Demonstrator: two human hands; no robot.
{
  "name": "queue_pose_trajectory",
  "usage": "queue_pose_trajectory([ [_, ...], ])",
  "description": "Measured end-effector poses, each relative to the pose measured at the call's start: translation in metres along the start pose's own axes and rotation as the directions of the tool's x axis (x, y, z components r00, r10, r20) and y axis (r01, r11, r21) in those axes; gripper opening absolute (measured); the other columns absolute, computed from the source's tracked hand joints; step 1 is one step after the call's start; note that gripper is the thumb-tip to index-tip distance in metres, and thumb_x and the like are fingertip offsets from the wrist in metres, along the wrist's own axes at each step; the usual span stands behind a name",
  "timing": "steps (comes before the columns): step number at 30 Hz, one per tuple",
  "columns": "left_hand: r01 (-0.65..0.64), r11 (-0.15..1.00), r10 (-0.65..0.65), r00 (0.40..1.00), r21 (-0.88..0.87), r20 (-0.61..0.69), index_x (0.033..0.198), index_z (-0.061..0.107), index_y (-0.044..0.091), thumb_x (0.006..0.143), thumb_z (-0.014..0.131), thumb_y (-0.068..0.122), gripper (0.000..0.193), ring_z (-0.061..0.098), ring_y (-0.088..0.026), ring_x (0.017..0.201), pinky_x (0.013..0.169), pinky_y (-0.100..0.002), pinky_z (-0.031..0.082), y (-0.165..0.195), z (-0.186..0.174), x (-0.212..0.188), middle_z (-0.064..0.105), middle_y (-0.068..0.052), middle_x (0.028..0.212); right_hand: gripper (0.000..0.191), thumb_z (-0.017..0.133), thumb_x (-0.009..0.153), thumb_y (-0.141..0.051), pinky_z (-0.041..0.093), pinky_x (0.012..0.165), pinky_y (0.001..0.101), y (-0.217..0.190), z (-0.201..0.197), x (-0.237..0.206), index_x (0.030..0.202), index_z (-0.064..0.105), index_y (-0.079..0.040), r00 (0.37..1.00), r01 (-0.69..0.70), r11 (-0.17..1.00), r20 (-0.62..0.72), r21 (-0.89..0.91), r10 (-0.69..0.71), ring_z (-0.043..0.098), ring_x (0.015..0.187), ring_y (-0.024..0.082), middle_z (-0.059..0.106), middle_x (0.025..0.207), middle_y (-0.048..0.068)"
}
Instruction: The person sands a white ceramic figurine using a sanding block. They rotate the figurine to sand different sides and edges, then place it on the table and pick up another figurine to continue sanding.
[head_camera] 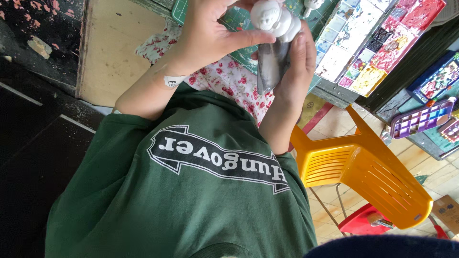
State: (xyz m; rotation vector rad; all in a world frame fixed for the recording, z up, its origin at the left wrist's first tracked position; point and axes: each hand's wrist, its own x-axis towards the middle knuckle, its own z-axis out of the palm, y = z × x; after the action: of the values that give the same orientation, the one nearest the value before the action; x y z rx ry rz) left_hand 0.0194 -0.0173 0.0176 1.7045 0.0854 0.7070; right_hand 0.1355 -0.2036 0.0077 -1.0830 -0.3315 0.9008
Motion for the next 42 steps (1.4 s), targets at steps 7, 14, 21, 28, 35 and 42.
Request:
queue_pose_trajectory([
  [7,0.183,0.851,-0.217,0.976,-0.491,-0.012,0.131,0.061,0.005,0.109,0.077,0.009,0.027,0.069,-0.012,0.122,0.105,-0.028,0.059,-0.016,0.013,-0.009,0.07,-0.002,0.13,0.045,0.057,0.114,-0.035,0.061,0.074,0.0402,0.006,0.001,0.0,0.143,0.055,-0.001,1.0,-0.006,0.997,0.016,0.079,0.005,0.07,0.091,0.024,0.069,0.115,0.019],
  [14,0.107,0.994,-0.105,0.977,-0.001,-0.187,0.123,0.068,0.005,0.107,0.088,0.012,0.026,0.069,-0.012,0.102,0.088,-0.026,0.055,-0.015,0.016,-0.014,0.072,-0.003,0.119,0.038,0.058,0.114,-0.029,0.062,0.075,0.0394,0.015,0.0,-0.001,0.14,0.053,-0.003,1.0,-0.009,0.997,0.025,0.07,0.007,0.071,0.089,0.022,0.069,0.114,0.017],
  [21,0.03,0.998,-0.021,0.987,0.055,-0.157,0.127,0.067,0.004,0.111,0.082,0.015,0.025,0.073,-0.017,0.107,0.092,-0.029,0.055,-0.006,0.013,-0.007,0.073,-0.007,0.121,0.027,0.058,0.117,-0.023,0.062,0.081,0.0353,0.009,0.006,0.0,0.132,0.058,-0.001,0.999,0.031,0.995,0.046,-0.093,-0.027,0.07,0.089,0.019,0.069,0.112,0.014],
  [28,0.053,0.986,-0.038,0.995,0.16,-0.098,0.122,0.064,0.005,0.1,0.092,0.021,0.039,0.066,-0.014,0.096,0.079,-0.031,0.045,-0.01,0.014,-0.009,0.072,-0.003,0.109,0.021,0.069,0.11,-0.005,0.043,0.113,0.0285,0.003,0.026,0.002,0.128,0.059,-0.002,0.92,0.34,0.711,0.062,-0.615,-0.387,0.057,0.129,0.016,0.054,0.147,0.01],
  [35,0.181,0.836,-0.238,0.97,-0.518,-0.046,0.127,0.061,0.005,0.115,0.073,0.013,0.019,0.066,-0.013,0.107,0.096,-0.031,0.053,-0.021,0.021,-0.015,0.068,-0.002,0.115,0.028,0.068,0.111,-0.008,0.065,0.091,0.029,-0.009,0.038,-0.004,0.136,0.055,-0.007,0.942,0.262,0.845,-0.067,-0.465,-0.329,0.064,0.12,0.017,0.055,0.151,0.012],
  [42,0.269,0.724,-0.321,0.946,-0.635,0.035,0.127,0.06,0.004,0.111,0.066,0.012,0.019,0.065,-0.013,0.112,0.099,-0.03,0.052,-0.02,0.011,-0.019,0.068,-0.003,0.12,0.039,0.064,0.117,-0.008,0.06,0.097,0.0301,0.002,0.022,-0.008,0.152,0.046,-0.007,0.907,0.315,0.821,-0.104,-0.476,-0.409,0.06,0.126,0.015,0.052,0.147,0.007],
])
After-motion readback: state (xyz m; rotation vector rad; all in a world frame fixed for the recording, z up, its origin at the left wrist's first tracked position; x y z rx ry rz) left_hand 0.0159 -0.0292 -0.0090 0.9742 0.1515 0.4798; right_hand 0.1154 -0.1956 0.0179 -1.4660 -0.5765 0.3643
